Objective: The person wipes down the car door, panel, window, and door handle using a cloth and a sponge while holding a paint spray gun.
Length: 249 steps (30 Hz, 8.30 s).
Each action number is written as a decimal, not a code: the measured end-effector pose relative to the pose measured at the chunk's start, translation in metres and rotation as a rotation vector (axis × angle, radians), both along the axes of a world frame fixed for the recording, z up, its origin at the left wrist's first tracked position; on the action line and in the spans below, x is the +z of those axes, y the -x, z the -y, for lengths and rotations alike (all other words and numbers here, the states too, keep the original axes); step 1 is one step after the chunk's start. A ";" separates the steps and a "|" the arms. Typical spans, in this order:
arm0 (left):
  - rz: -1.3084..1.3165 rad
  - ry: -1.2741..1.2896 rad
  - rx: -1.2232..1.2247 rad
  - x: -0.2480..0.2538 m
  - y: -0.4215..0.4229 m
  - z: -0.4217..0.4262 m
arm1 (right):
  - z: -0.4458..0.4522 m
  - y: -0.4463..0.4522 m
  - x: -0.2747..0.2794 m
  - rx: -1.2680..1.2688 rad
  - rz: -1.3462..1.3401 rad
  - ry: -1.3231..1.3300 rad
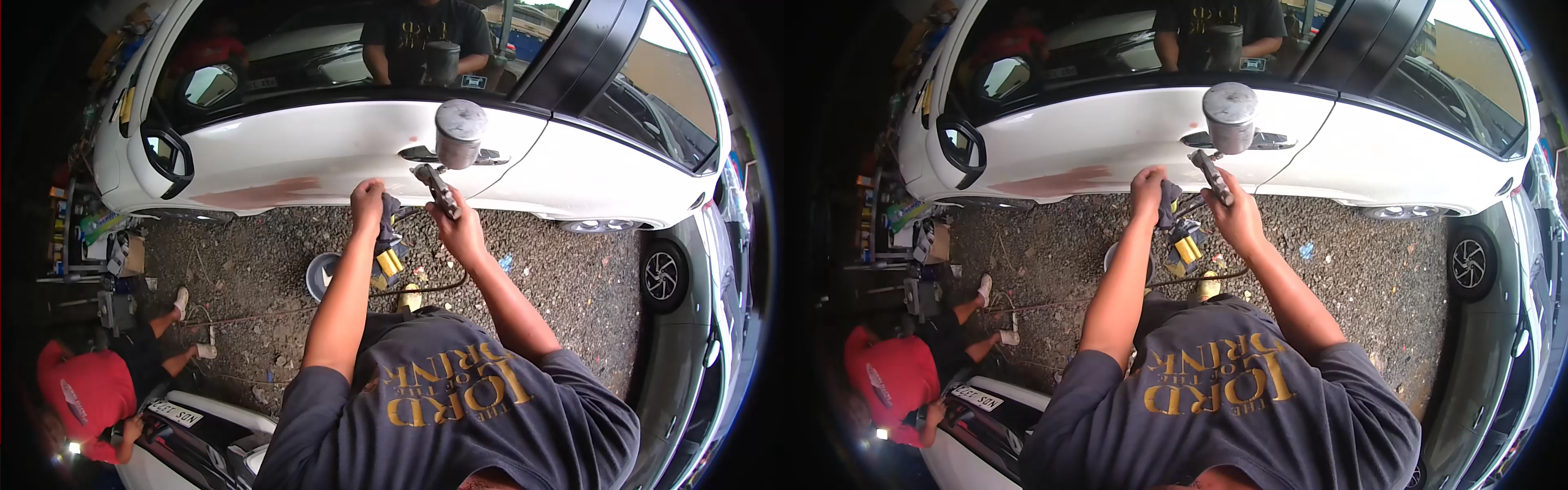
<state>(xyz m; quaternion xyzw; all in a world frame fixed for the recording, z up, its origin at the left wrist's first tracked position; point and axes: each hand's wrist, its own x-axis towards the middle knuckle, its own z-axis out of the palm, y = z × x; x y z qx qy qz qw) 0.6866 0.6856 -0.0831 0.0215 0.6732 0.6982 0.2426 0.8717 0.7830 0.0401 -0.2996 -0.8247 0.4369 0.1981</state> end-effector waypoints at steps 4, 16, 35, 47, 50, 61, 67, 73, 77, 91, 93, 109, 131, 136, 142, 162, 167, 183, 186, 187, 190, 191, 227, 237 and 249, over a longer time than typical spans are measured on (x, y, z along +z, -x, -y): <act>-0.279 0.370 -0.042 0.021 -0.009 -0.015 | -0.005 0.014 -0.025 0.029 -0.066 -0.169; -0.544 0.566 -0.357 -0.011 -0.046 -0.074 | 0.007 -0.024 0.022 -0.042 0.001 0.226; -0.779 -0.135 -0.427 -0.027 -0.076 -0.080 | -0.001 -0.010 0.009 0.020 0.034 0.091; -0.251 0.152 0.087 -0.004 0.000 -0.071 | -0.006 -0.011 0.002 0.016 0.003 0.050; -0.157 0.067 0.140 -0.013 0.009 -0.073 | -0.008 0.005 0.003 0.003 0.107 -0.018; -0.068 0.024 0.152 -0.042 0.010 -0.055 | -0.001 0.043 0.000 0.042 0.158 -0.160; -0.053 0.015 0.169 -0.022 0.008 -0.053 | -0.005 0.034 -0.016 0.076 0.038 -0.192; -0.091 0.014 0.127 -0.013 0.011 -0.060 | -0.008 0.010 -0.011 0.075 0.068 -0.025; -0.091 0.000 0.149 -0.006 0.007 -0.066 | -0.007 -0.012 -0.003 0.042 0.044 0.049; -0.742 0.501 0.244 0.046 -0.005 -0.077 | -0.004 -0.048 0.005 -0.082 0.024 0.260; -0.789 0.503 0.260 0.047 -0.006 -0.078 | -0.004 -0.050 0.005 -0.105 0.024 0.278; -0.544 0.747 0.246 -0.005 -0.017 -0.040 | -0.005 -0.055 0.013 -0.095 -0.033 0.297; -0.328 0.220 0.091 -0.011 -0.064 -0.121 | 0.010 -0.081 0.015 -0.150 -0.095 0.329; -0.439 0.233 -0.090 -0.024 -0.114 -0.141 | 0.007 -0.092 0.020 -0.216 -0.109 0.292; -0.192 0.219 0.090 -0.017 -0.088 -0.122 | 0.007 -0.113 0.014 -0.257 -0.089 0.308; -0.347 0.446 -0.025 -0.006 -0.007 -0.098 | 0.015 -0.119 0.006 -0.224 -0.085 0.357; -0.571 0.238 0.010 0.003 -0.006 -0.030 | 0.013 -0.105 0.003 -0.176 -0.095 0.330; -0.311 0.730 -0.183 -0.035 -0.104 0.304 | 0.014 -0.033 0.014 0.003 -0.017 0.213; -0.081 0.997 -0.260 -0.129 -0.163 0.413 | 0.005 -0.013 -0.001 -0.023 0.012 0.077; -0.023 1.130 -0.436 -0.144 -0.190 0.442 | 0.004 -0.008 -0.003 -0.039 0.022 0.039; 0.806 0.894 -0.456 -0.145 -0.245 0.453 | -0.002 0.004 -0.008 -0.057 0.051 0.043; 0.782 0.790 -0.392 -0.139 -0.270 0.449 | -0.003 0.008 -0.009 -0.052 0.038 0.039; 1.131 0.156 0.203 -0.147 -0.297 0.489 | 0.012 0.046 -0.038 -0.012 0.027 0.151; 0.931 0.531 0.257 -0.144 -0.313 0.586 | 0.115 0.099 -0.078 0.063 0.044 0.050; 0.792 0.411 0.362 -0.195 -0.323 0.839 | 0.334 0.159 -0.098 0.125 0.202 -0.051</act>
